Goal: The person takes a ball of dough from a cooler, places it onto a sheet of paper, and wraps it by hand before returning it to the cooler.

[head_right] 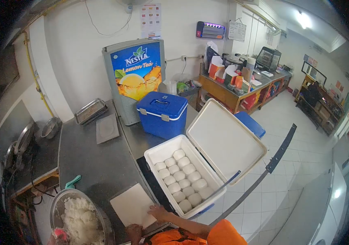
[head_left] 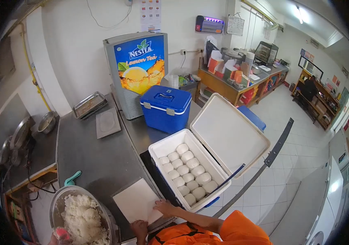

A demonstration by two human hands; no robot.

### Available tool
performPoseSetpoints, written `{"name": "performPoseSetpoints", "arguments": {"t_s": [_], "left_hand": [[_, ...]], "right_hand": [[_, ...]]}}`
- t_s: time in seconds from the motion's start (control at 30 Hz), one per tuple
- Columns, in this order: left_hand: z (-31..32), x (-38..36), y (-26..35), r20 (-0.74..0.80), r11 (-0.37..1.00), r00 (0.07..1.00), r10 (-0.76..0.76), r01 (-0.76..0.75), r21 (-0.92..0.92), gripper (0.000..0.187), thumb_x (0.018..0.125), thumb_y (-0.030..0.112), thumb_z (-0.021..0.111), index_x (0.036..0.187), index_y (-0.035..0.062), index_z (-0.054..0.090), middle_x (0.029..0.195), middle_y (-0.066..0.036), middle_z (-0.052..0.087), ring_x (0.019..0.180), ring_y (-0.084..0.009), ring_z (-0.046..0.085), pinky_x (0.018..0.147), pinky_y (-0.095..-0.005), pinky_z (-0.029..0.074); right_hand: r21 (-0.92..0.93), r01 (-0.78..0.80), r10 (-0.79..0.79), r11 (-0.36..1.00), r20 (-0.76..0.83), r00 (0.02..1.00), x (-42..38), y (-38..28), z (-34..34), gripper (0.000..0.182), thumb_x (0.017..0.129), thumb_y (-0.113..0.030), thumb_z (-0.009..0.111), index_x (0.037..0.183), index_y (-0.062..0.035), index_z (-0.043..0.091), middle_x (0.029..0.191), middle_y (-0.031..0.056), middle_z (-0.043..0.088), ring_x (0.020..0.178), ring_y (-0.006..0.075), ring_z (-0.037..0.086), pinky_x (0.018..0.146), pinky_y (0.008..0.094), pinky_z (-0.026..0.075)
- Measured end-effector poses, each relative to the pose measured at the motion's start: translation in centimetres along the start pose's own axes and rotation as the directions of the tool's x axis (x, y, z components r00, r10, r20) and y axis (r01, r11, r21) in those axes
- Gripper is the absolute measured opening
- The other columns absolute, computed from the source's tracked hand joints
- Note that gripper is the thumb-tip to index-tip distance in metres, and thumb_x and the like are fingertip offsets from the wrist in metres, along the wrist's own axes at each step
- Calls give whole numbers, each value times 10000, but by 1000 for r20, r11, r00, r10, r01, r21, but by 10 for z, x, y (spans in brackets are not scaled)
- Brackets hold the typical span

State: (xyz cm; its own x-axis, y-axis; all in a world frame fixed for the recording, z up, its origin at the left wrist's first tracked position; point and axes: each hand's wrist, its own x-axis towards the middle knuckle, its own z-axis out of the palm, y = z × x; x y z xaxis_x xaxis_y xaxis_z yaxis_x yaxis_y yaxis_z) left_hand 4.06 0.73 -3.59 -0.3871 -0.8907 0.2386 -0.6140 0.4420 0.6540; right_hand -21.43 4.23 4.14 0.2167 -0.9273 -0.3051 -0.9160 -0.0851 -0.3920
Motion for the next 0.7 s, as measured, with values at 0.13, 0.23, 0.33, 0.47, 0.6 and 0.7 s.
{"name": "performPoseSetpoints", "arguments": {"t_s": [0.13,0.23,0.33,0.47,0.6,0.7], "left_hand": [[-8,7,7,83,989,989,-125,131,-69,154,632,171,810,675,74,698,766,-75,691,837,-283,639,858,-418,452],[-7,5,2,22,988,992,-122,124,-96,144,625,171,816,655,91,700,741,-68,691,825,-270,645,856,-412,464],[-5,6,-4,9,997,1000,11,-11,-81,150,620,180,822,680,91,717,743,-68,694,819,-266,648,861,-406,461],[-17,18,4,194,992,975,-110,120,-41,151,628,202,827,696,98,742,733,-71,689,811,-269,646,844,-404,464],[-19,22,7,225,967,943,-247,256,-11,166,638,232,830,714,101,763,727,-82,689,787,-269,644,841,-401,470],[-22,20,12,200,961,948,-247,265,-72,182,639,238,829,732,94,768,725,-94,692,755,-269,650,829,-393,476]], "right_hand": [[110,20,-2,994,-157,988,13,18,37,570,706,-294,798,1213,-140,588,1279,142,495,1271,366,409,1030,521,383],[212,3,25,977,-128,991,13,24,26,526,742,-329,765,1200,-131,597,1289,126,499,1263,368,411,1032,513,384],[250,-42,61,967,-68,996,20,27,13,492,789,-363,717,1196,-110,607,1284,117,522,1239,377,430,1034,489,385],[231,86,-47,969,-170,984,34,49,30,492,828,-375,675,1215,-76,615,1167,132,599,1178,366,489,1011,469,397],[143,-47,59,989,-80,995,32,46,31,502,868,-314,643,1320,-123,535,1136,134,631,1144,342,539,1000,481,336],[576,-158,291,802,-145,946,37,50,47,604,858,-164,616,1424,-91,420,1230,178,600,1112,356,549,995,448,379]]}}
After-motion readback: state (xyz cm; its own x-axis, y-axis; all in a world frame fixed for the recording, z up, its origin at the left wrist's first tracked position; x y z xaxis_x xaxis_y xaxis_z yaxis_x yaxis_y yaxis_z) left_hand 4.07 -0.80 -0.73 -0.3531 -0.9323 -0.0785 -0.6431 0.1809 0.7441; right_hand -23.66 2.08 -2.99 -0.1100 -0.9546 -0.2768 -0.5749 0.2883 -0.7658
